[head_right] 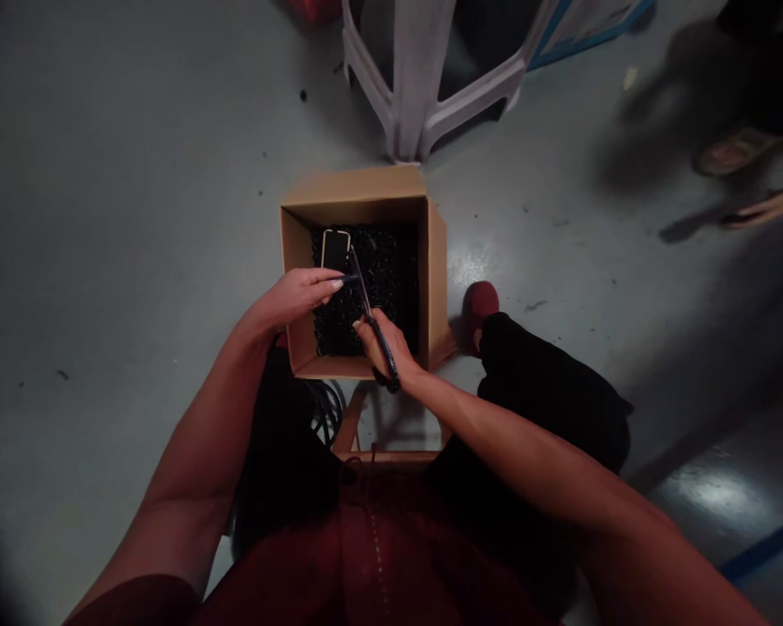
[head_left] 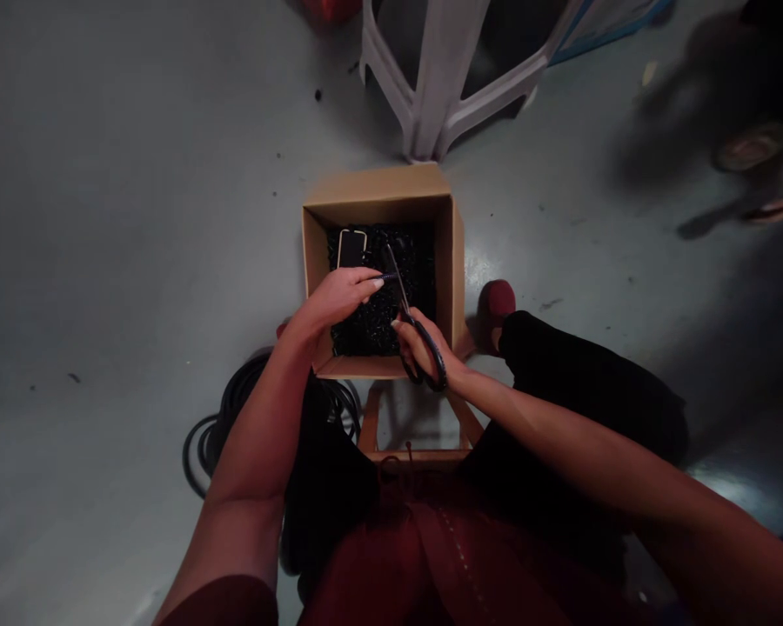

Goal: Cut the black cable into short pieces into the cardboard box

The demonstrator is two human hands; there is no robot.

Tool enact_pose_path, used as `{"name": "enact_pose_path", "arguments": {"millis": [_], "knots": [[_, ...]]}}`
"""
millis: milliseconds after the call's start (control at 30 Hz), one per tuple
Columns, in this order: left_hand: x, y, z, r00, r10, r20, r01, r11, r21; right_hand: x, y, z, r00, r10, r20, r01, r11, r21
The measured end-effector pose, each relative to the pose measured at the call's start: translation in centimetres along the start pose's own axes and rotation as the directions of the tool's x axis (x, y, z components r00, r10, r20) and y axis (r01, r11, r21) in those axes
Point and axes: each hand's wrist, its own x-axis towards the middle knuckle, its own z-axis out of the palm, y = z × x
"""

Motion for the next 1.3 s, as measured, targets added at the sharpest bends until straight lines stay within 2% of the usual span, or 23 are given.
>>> {"name": "enact_pose_path", "arguments": {"millis": [100,200,333,433,567,800,933,1133,1300], "knots": [[-0.1,0.2,0.1,1.000,-0.002,0.002,0.002,0.999,-0.037,-0.1,-0.4,0.1,0.996,0.090,0.001,-0.089,0.985,0.148],[-0.2,0.1,0.1,0.998,-0.041,-0.055,0.036,0.995,-0.093,0.1,-0.9,0.1,0.991,0.137,0.003,-0.135,0.966,0.219],[-0.2,-0.1,-0.2,0.990,-0.107,-0.088,0.084,0.970,-0.228,0.3,-1.4,0.2,0.994,0.111,0.007,-0.110,0.967,0.231],[-0.4,0.1,-0.6,0.991,-0.116,-0.069,0.091,0.950,-0.299,0.0,-1.6,0.5,0.997,0.070,0.037,-0.076,0.976,0.204],[-0.7,0.7,-0.8,0.994,-0.102,-0.027,0.087,0.936,-0.342,0.1,-1.7,0.5,0.996,0.083,0.026,-0.086,0.981,0.174],[-1.5,1.1,-0.4,0.990,-0.087,0.115,0.118,0.945,-0.306,2.1,-3.0,-1.5,0.996,0.002,-0.086,0.018,0.972,0.235],[-2.1,1.0,-0.7,0.987,-0.060,0.146,0.092,0.970,-0.227,2.6,-3.5,-2.3,0.999,-0.045,-0.030,0.050,0.977,0.207],[-2.8,1.1,-1.2,0.984,0.004,0.176,0.004,0.999,-0.045,2.6,-2.9,-2.0,0.999,-0.053,0.007,0.053,0.998,0.036],[-3.0,0.8,-0.8,0.984,-0.013,0.180,0.022,0.999,-0.045,2.9,-2.7,-1.8,0.992,-0.110,0.057,0.104,0.990,0.091]]}}
